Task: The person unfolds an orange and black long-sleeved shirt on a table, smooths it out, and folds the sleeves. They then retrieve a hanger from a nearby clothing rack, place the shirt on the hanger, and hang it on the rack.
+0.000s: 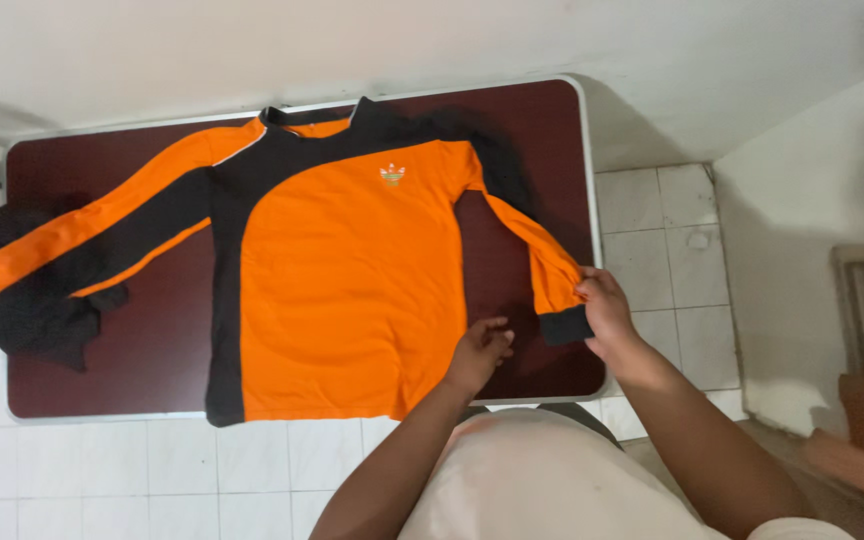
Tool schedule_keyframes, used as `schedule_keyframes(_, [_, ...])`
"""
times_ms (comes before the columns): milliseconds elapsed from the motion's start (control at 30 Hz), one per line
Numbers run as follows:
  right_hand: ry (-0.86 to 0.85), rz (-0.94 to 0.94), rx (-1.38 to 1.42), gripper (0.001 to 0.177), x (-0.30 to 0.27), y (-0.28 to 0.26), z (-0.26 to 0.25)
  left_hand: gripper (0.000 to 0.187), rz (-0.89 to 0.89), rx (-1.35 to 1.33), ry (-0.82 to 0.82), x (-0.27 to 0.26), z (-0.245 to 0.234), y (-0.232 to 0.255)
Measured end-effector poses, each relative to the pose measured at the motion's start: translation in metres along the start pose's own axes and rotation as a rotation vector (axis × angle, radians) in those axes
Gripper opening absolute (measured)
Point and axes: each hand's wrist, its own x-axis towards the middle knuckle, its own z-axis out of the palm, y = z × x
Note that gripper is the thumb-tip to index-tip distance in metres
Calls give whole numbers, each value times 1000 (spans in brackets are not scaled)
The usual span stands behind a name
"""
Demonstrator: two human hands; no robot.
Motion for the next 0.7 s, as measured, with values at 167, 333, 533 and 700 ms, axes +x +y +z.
schedule_keyframes(167, [-150, -70, -131, 35, -6, -40, -7, 63, -195, -496, 37, 22, 71, 28])
schedule_keyframes(333, [-304, -650, -909, 36, -37, -73, -23, 44, -94, -460, 306, 37, 129, 48])
schedule_keyframes(533, [-461, -827, -999, 48, -67, -90, -36, 26, 55, -828, 124, 42, 154, 35])
schedule_keyframes(700, [-570, -729, -799, 47, -55, -71, -66, 15, 133, -852, 243, 46, 157, 27])
